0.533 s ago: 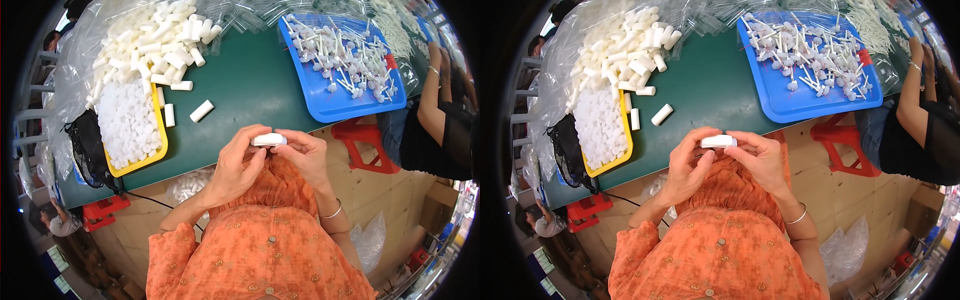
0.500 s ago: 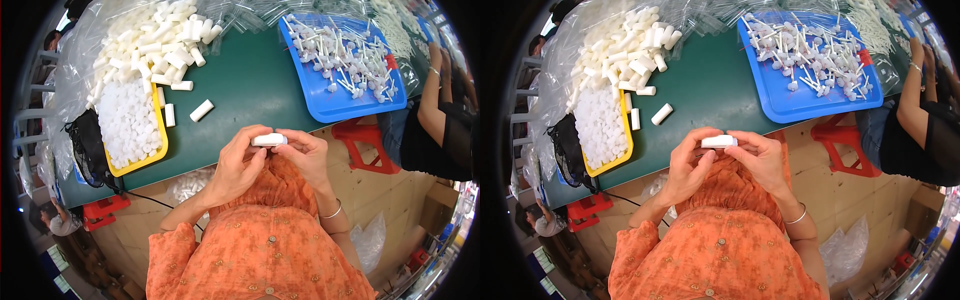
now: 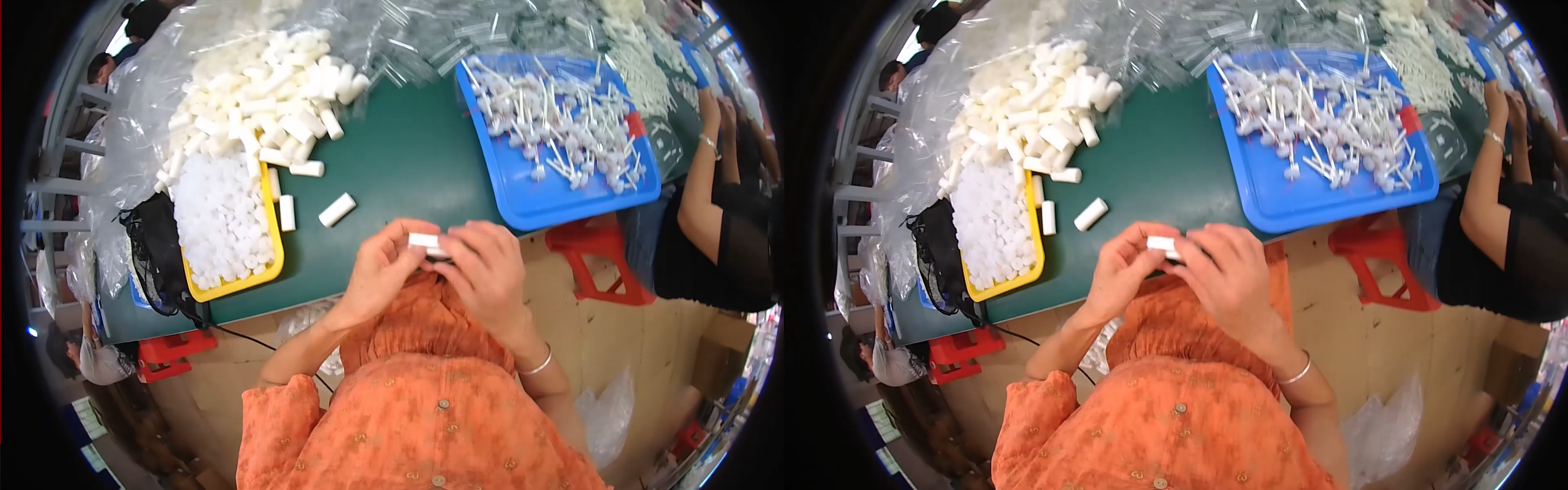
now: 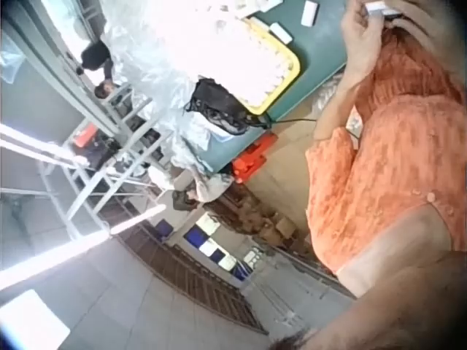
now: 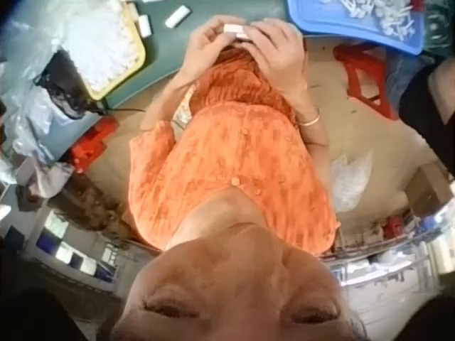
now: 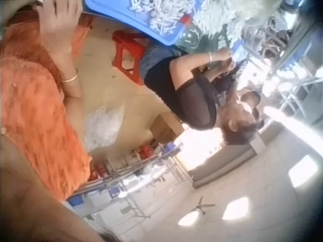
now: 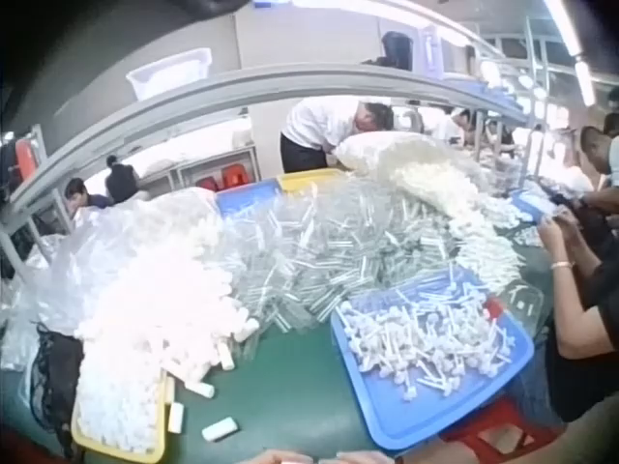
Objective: Assemble small plastic components at a factory workbench.
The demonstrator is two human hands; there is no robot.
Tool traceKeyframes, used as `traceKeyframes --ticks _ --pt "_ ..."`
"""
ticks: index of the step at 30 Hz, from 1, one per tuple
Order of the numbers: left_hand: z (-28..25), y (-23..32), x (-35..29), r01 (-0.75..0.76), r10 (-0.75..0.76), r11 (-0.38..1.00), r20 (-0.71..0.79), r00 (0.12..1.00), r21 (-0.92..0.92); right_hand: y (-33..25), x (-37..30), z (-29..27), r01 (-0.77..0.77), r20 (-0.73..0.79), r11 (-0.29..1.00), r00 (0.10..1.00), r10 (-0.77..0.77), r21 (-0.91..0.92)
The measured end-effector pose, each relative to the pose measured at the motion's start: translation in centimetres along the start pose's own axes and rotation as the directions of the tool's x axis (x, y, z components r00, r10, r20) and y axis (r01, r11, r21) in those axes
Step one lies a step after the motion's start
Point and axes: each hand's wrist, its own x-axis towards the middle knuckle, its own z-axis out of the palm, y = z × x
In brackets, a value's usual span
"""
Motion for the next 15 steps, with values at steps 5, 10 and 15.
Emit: traceKeyframes --ticks 5,10,15 --pt "-0.8 3.6 1.9 -0.063 0.011 0.962 0.196 0.980 0.264 0.3 0.9 -0.5 0.065 0.029 0.993 0.998 -0.062 -0.102" --pt "-6.0 6.9 13.5 -0.303 0.683 -0.327 0.445 0.579 0.895 0.6 0.2 1.1 -0.023 0.086 0.999 0.996 0.020 0.025" --pt "-8.7 6.9 19.0 -0.213 0.566 -0.592 0.589 0.577 0.777 -0.1 -0.4 1.7 -0.085 0.072 0.993 0.994 0.080 0.078"
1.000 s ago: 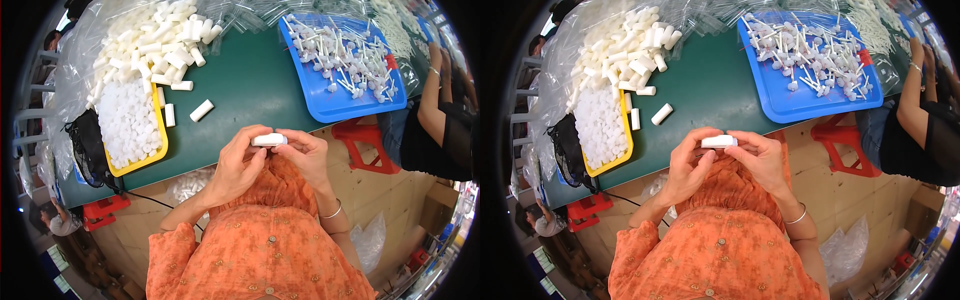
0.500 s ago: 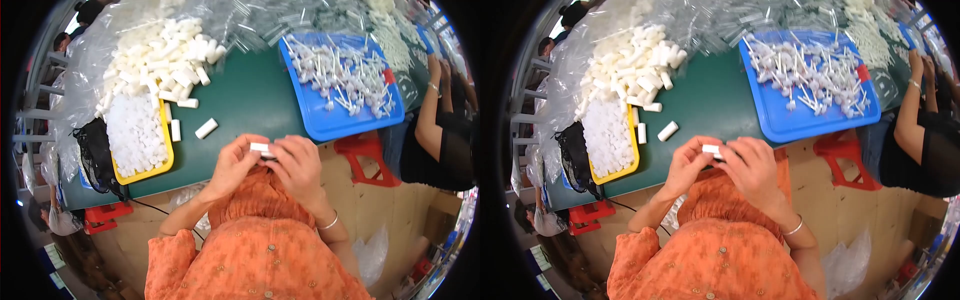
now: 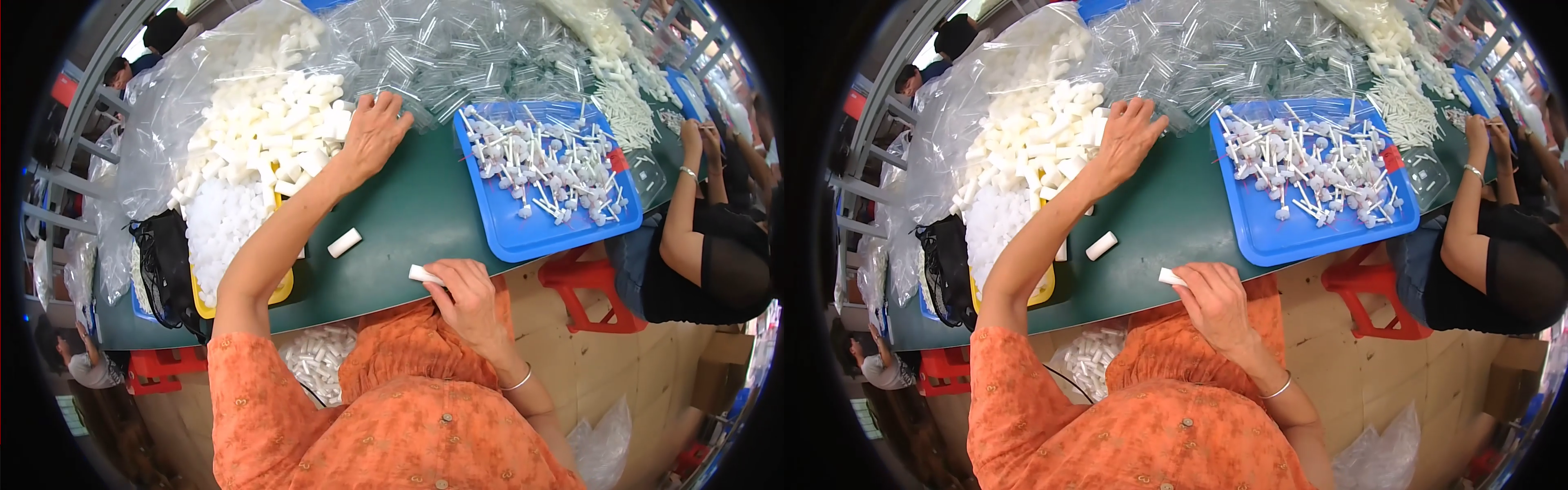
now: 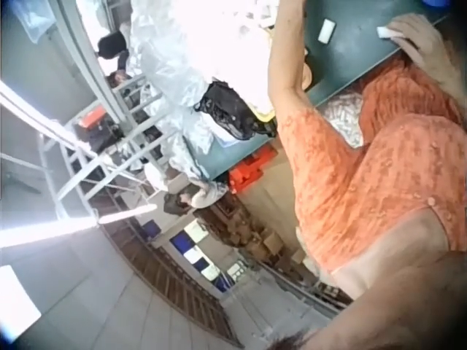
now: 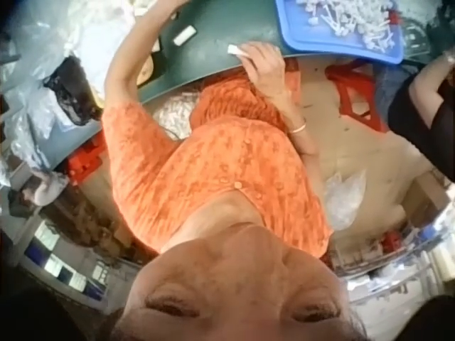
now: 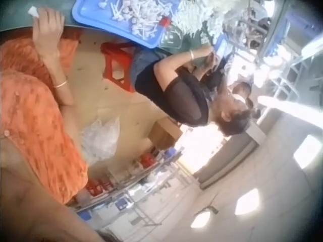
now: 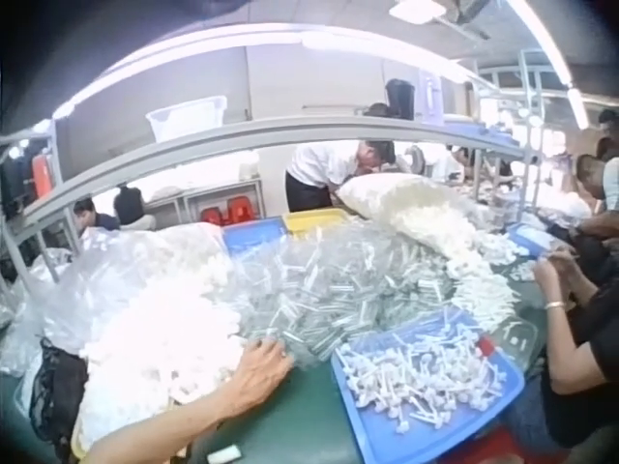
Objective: Assemble small plastic components at a factory workbench.
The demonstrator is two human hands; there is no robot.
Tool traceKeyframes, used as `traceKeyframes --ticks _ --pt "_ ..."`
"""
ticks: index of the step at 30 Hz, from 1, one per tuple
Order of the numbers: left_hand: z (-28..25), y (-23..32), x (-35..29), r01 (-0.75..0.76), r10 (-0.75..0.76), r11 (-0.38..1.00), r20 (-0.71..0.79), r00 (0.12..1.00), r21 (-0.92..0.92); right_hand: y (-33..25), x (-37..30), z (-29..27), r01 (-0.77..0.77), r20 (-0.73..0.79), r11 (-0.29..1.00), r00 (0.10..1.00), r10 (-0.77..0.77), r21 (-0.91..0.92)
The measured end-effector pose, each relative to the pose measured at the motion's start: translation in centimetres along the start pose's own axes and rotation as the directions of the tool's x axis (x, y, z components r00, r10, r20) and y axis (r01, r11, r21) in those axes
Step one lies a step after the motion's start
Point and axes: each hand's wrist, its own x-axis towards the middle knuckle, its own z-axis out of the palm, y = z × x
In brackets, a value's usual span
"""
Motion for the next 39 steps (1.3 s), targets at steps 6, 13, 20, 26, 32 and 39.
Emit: traceKeyframes --ticks 6,13,20,26,32,39 --pt "-3.7 2.2 -0.3 0.018 -0.054 0.952 -0.109 0.993 -0.306 -0.3 0.4 -3.6 -0.272 0.019 0.934 0.961 0.275 0.234" --pt "-13.6 11.8 -8.5 0.637 -0.009 -0.211 0.653 0.757 -0.742 -0.2 0.7 -5.0 -0.279 0.032 0.851 0.955 0.296 0.444" --pt "-13.6 12.3 -10.0 0.614 0.020 -0.073 0.615 0.788 -0.785 -0.5 -0.2 -5.0 -0.267 0.218 0.934 0.952 0.217 0.237" --pt "-15.1 12.7 -9.6 0.642 0.008 0.087 0.645 0.764 -0.761 -1.3 0.7 -5.1 -0.145 0.303 0.979 0.948 0.095 0.144" --pt "-15.3 12.1 -10.7 0.698 0.073 0.002 0.696 0.714 -0.716 -0.2 0.6 -6.6 -0.541 0.445 0.702 0.827 0.344 0.463" --pt "-15.0 13.7 -11.8 0.723 0.041 -0.087 0.723 0.690 -0.685 -0.6 -1.0 -4.1 -0.487 0.435 0.670 0.861 0.263 0.560"
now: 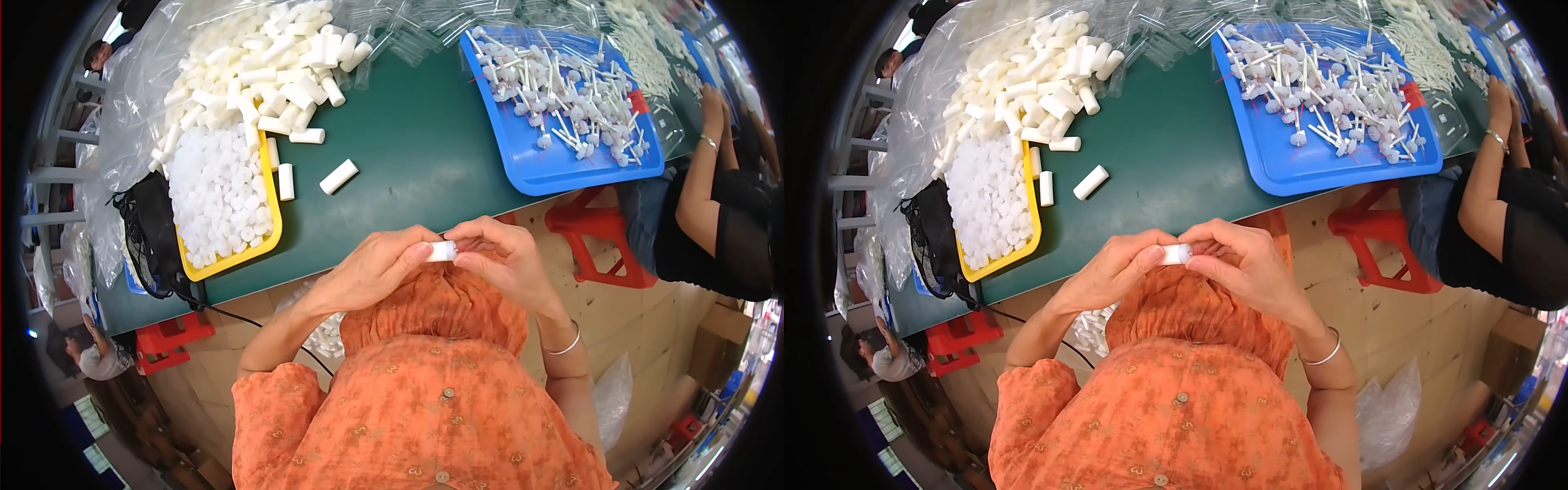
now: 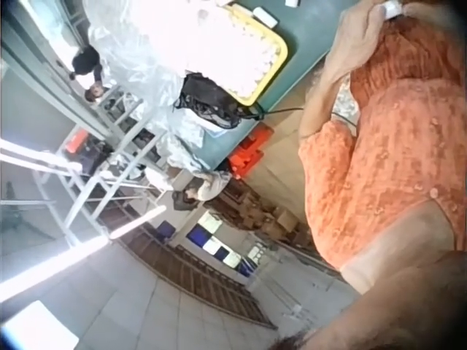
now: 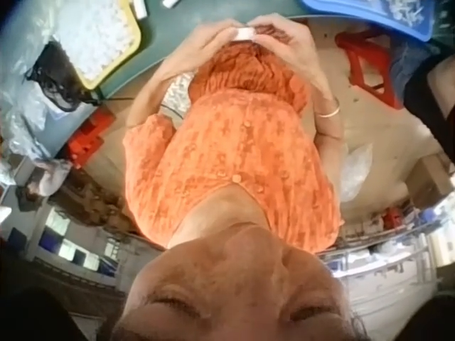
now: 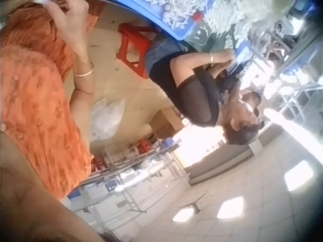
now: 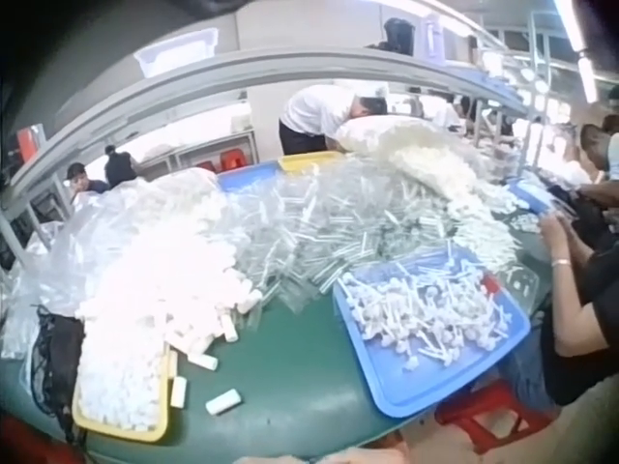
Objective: Assemble small plastic components at a factory workbench.
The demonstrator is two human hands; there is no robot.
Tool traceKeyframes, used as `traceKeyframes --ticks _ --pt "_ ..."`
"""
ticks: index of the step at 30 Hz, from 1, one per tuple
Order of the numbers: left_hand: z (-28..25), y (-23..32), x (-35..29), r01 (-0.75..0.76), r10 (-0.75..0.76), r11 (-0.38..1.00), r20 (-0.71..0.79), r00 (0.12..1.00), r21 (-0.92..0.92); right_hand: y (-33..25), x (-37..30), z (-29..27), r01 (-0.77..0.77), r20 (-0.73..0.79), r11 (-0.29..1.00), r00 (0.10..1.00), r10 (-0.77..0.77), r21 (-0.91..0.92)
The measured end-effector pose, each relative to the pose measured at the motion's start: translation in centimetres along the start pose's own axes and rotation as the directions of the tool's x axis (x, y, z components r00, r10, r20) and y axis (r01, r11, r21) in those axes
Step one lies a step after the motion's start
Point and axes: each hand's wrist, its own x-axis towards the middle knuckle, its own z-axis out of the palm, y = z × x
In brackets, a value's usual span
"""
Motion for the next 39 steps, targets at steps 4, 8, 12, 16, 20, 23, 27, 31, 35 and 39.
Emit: traceKeyframes --ticks 4,8,12,16,20,23,27,31,35,39 --pt "0.8 0.3 -0.3 -0.048 0.047 0.996 0.013 0.999 0.069 0.4 -0.7 -0.4 -0.112 0.066 0.976 0.993 0.101 0.189" --pt "1.8 0.2 -0.8 -0.113 0.121 0.971 -0.023 0.992 0.209 0.3 -1.0 -0.3 -0.173 0.124 0.969 0.980 0.153 0.174" --pt "2.9 -0.9 -1.3 -0.123 0.142 0.957 -0.054 0.988 0.261 1.0 -2.0 0.1 -0.086 0.125 0.994 0.988 0.093 -0.061" --pt "4.8 -2.6 -1.2 0.091 -0.108 0.969 -0.063 0.992 -0.229 2.5 -4.2 2.1 -0.092 -0.221 0.980 0.966 0.131 0.176" --pt "7.3 -4.0 0.5 0.104 -0.256 0.705 -0.115 0.960 -0.701 7.3 -6.4 5.1 -0.082 -0.396 0.883 0.872 0.288 0.461" --pt "9.4 -4.1 2.0 0.029 -0.327 0.608 -0.216 0.920 -0.793 7.0 -4.9 6.6 -0.114 -0.252 0.772 0.907 0.338 0.625" --pt "8.9 -3.7 2.6 0.136 -0.421 0.601 -0.168 0.891 -0.787 6.1 -4.4 6.9 -0.154 -0.133 0.558 0.888 0.440 0.816" --pt "7.8 -2.7 3.2 0.201 -0.432 0.431 -0.006 0.902 -0.880 5.0 -3.6 6.1 -0.127 -0.052 0.337 0.878 0.477 0.933" --pt "7.7 -2.8 3.6 0.139 -0.359 0.428 -0.027 0.933 -0.893 4.7 -3.0 4.9 -0.180 0.055 0.217 0.874 0.483 0.960" --pt "8.5 -3.8 3.2 0.118 -0.339 0.369 -0.016 0.941 -0.922 4.6 -3.3 2.9 -0.364 0.060 0.456 0.830 0.555 0.813"
